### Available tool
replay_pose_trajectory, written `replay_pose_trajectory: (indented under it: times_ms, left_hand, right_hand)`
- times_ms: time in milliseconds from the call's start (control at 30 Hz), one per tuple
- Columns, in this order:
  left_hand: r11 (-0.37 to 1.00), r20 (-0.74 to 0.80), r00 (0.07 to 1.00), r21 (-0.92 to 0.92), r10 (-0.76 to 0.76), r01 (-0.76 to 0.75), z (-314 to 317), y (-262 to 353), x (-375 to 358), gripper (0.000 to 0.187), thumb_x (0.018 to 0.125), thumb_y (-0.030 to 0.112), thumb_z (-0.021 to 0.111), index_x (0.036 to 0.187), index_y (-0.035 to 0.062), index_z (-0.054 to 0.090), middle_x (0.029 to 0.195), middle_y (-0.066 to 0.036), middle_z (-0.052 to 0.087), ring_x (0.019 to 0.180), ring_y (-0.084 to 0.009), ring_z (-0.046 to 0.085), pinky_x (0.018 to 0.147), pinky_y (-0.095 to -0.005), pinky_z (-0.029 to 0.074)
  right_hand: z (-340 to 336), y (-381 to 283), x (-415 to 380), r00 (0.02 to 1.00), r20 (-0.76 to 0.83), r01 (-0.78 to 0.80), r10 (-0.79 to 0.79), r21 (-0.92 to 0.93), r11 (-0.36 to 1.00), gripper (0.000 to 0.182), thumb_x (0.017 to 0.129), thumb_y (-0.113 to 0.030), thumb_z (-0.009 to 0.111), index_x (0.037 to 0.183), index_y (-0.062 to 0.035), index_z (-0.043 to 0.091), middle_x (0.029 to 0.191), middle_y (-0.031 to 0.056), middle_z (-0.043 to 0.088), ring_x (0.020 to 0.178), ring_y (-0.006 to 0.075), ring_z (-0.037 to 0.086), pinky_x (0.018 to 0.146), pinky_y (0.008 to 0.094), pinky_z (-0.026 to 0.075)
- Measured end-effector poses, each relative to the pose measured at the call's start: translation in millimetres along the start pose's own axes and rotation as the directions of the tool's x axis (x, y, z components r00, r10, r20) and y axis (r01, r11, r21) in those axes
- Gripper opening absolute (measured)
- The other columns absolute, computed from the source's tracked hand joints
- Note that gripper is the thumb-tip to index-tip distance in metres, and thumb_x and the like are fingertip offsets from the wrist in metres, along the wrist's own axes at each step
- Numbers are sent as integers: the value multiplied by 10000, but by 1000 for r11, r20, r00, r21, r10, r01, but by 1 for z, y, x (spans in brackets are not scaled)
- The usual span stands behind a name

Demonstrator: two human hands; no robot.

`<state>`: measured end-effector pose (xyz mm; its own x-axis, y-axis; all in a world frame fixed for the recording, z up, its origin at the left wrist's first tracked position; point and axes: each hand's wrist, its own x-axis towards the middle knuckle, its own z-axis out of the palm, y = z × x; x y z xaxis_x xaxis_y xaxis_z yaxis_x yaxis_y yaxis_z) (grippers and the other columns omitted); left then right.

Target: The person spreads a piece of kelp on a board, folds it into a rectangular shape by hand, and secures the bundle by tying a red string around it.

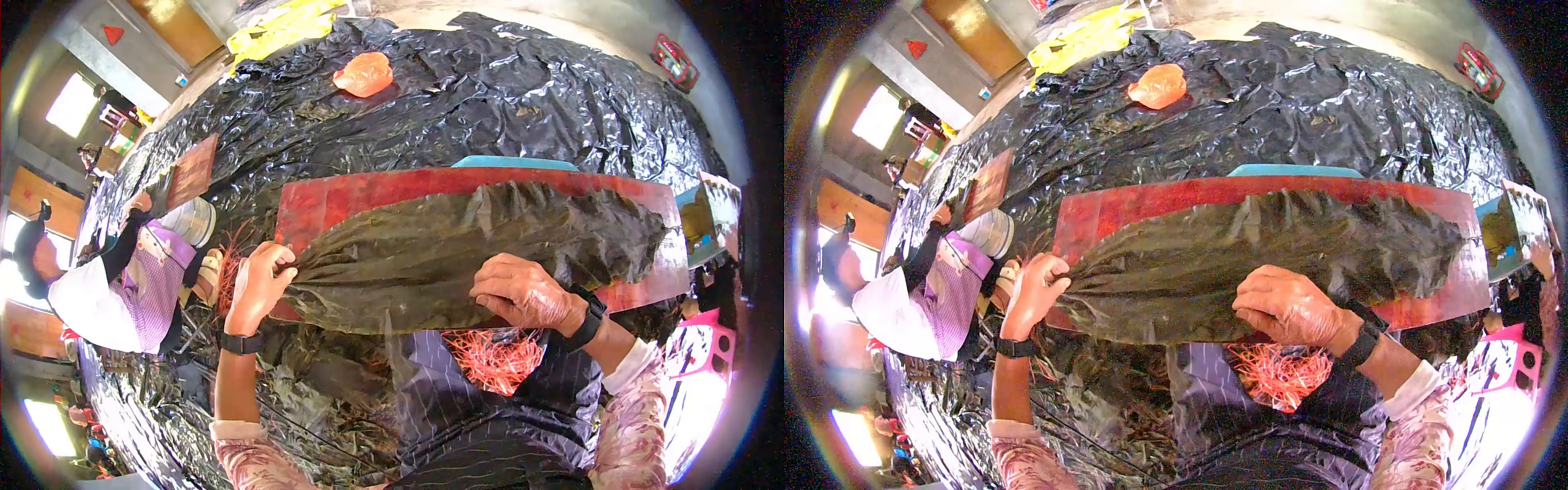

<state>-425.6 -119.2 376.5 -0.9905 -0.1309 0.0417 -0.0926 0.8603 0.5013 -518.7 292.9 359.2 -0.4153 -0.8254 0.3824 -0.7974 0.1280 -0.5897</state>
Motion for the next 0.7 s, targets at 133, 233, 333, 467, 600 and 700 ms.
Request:
replay_pose_trajectory:
  times_ms: [133, 233, 333, 467, 600, 700]
  left_hand:
    - [998, 34, 999, 41, 38, -40, -1, -4, 1, 115, 776, 46, 677, 878, 45, 625, 836, -107, 593, 770, -297, 609, 681, -384, 473]
    - [973, -241, 958, 207, 154, -104, -6, 18, 19, 30, 844, 43, 589, 856, 60, 610, 824, -140, 570, 760, -351, 591, 661, -408, 460]
    - [955, -430, 863, 239, 264, -173, 10, 24, 54, 33, 876, 66, 587, 907, 59, 592, 837, -129, 576, 786, -356, 597, 665, -408, 470]
    - [963, -351, 907, 214, 231, -163, 37, -3, 69, 248, 872, 101, 611, 1107, 26, 584, 1134, -186, 585, 1023, -384, 580, 869, -435, 473]
    - [932, -318, 918, 341, 236, -122, 44, 5, 23, 549, 936, 224, 542, 1422, 22, 385, 1460, -231, 385, 1354, -397, 359, 1109, -489, 293]
    - [933, -100, 993, 359, 58, -19, 55, 13, -27, 592, 965, 288, 494, 1463, 16, 326, 1518, -190, 331, 1413, -382, 285, 1136, -544, 221]
  right_hand:
    - [5, 1, -3, 999, -47, 19, -21, -46, 999, 131, 792, -95, 707, 910, -59, 663, 929, 88, 661, 903, 293, 630, 798, 389, 533]
    - [2, 0, -3, 999, -42, 12, -14, -46, 999, 146, 780, -88, 710, 915, -60, 663, 931, 88, 658, 909, 294, 628, 808, 386, 531]
    - [3, -1, -1, 1000, -14, 11, -12, -42, 999, 164, 768, -80, 709, 923, -56, 661, 940, 91, 653, 920, 300, 624, 827, 389, 524]
    - [4, 0, -6, 999, -20, 45, -45, -20, 999, 204, 747, -75, 708, 940, -41, 650, 963, 98, 633, 953, 311, 610, 857, 402, 512]
    - [5, 3, -9, 998, 5, 67, -67, -35, 997, 233, 738, -82, 708, 958, -38, 646, 1005, 105, 611, 994, 315, 592, 877, 402, 505]
    - [3, 2, -6, 994, 29, 106, -104, -80, 991, 239, 738, -93, 707, 962, -39, 646, 1006, 105, 613, 998, 314, 591, 890, 403, 500]
